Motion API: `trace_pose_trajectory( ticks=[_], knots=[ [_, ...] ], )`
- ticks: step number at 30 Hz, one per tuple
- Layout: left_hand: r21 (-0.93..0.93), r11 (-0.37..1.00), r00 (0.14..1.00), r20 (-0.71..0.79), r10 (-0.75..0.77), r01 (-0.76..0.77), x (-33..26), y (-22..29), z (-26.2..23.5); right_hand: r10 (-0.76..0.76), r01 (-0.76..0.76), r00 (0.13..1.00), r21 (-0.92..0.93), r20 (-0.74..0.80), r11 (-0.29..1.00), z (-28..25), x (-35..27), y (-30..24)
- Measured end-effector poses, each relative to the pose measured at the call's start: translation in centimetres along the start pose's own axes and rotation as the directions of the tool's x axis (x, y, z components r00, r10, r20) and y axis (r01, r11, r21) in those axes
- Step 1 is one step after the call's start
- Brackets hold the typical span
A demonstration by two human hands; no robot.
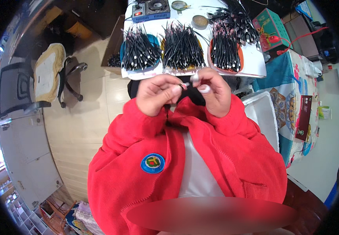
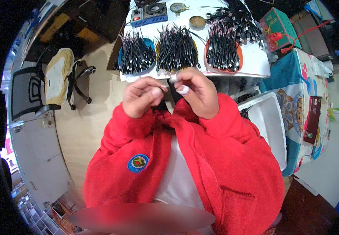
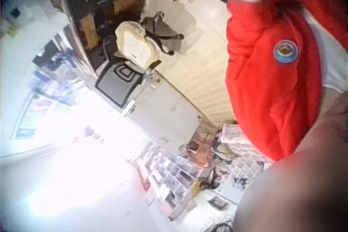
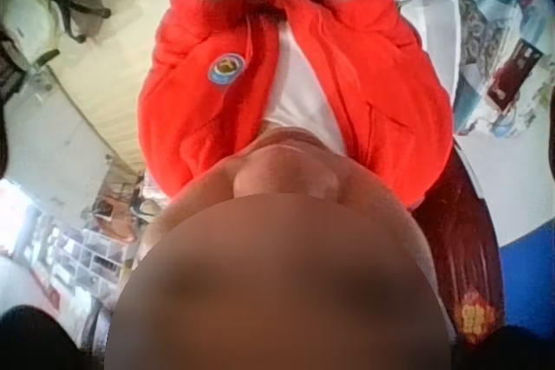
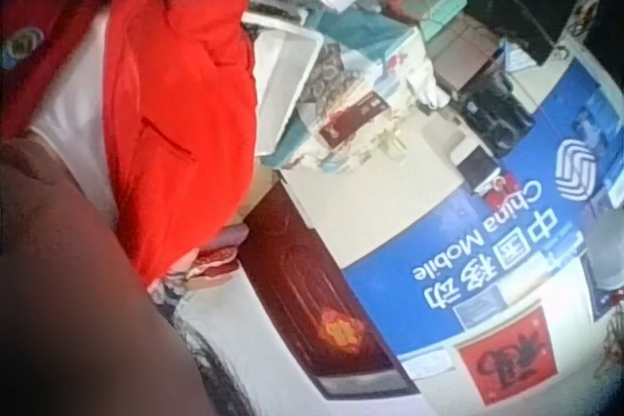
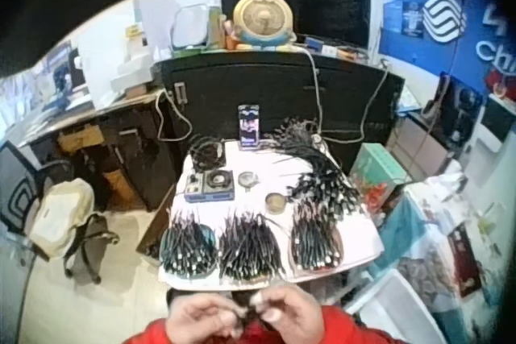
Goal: The person repeatedly picks black wires from trays on a table, attaches small white connectors to the wire ends, and places the finished units into a white bin. The process is continuous and repetitive throughout the clip.
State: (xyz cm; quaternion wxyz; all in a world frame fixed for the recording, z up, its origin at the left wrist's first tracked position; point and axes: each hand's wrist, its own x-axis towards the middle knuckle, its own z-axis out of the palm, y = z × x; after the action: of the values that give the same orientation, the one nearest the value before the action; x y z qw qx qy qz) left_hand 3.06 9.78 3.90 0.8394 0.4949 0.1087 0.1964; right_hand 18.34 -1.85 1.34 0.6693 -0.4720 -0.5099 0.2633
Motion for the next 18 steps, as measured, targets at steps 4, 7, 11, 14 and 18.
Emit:
trace_pose_trajectory(
  ticks=[4,7,11,14,18],
  knots=[
    [0.427,0.882,0.961,-0.091,0.261,-0.199,4.8,5.1,0.4,0.118,-0.108,0.991,0.143,-0.063,0.984,-1.8,0.7,1.4],
    [0.845,0.355,0.875,0.236,0.423,-0.400,12.2,6.4,-0.2,0.215,-0.215,0.977,-0.051,-0.005,0.975,-2.8,1.0,2.9],
    [0.874,-0.064,0.842,0.483,0.242,-0.483,23.3,2.8,-2.6,0.212,-0.179,0.941,-0.145,0.263,0.973,-3.5,1.2,4.7],
    [0.914,-0.167,0.925,0.379,0.023,-0.370,28.1,-0.7,-5.3,0.240,-0.195,0.886,-0.150,0.397,0.969,-4.1,1.2,5.5],
    [0.880,-0.259,0.913,0.408,-0.023,-0.399,32.0,-4.2,-7.5,0.206,-0.172,0.896,-0.121,0.394,0.978,-4.9,1.3,6.5]
  ],
)
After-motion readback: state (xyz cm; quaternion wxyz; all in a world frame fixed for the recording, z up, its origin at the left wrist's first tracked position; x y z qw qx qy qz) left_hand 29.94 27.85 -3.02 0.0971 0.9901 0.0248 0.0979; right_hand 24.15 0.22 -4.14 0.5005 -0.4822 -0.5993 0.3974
